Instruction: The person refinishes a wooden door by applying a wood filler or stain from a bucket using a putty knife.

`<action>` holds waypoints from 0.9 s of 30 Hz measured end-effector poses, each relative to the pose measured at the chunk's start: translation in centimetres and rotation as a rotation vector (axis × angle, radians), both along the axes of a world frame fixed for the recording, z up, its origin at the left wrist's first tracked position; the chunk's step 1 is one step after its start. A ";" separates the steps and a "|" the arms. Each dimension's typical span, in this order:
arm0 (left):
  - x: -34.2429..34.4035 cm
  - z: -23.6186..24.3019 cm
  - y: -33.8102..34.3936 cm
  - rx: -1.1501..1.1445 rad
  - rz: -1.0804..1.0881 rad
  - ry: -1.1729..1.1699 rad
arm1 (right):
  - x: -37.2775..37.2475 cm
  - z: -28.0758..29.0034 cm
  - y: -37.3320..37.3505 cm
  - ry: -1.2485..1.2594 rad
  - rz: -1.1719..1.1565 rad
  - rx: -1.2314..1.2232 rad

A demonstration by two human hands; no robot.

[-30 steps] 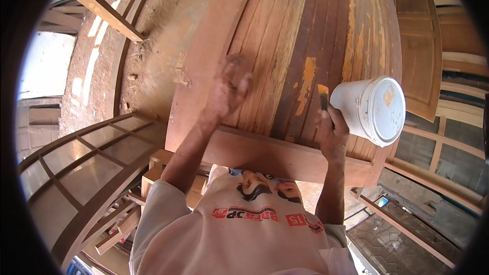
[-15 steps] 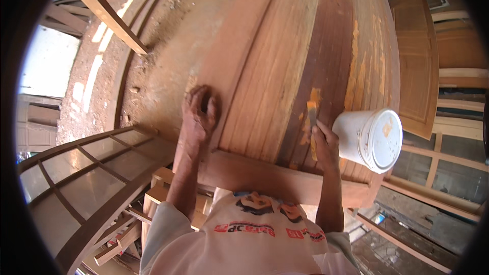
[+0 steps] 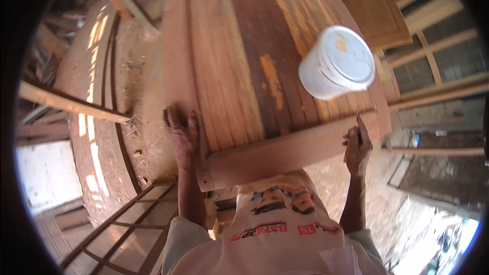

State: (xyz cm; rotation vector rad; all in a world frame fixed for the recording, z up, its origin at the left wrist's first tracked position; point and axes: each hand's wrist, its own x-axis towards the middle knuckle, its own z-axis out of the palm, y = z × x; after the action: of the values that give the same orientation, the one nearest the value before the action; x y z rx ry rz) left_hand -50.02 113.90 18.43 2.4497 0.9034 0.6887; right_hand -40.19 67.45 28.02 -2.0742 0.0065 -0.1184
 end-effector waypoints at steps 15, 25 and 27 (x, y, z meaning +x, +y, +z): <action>-0.1 -3.7 4.2 0.167 -0.042 0.189 | -8.7 -13.3 -11.0 -0.144 -0.172 -0.207; 1.8 -4.5 5.8 0.273 0.022 0.217 | -18.6 -25.3 -23.7 0.639 0.297 -0.459; 0.8 -5.8 3.4 0.219 -0.024 0.244 | -21.9 -21.5 -25.0 0.543 0.012 -0.396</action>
State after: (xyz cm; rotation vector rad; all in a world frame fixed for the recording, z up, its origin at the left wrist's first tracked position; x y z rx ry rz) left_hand -49.25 117.32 12.64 2.7805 0.9291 0.5100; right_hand -62.06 42.45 6.54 -2.4388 0.3248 0.4892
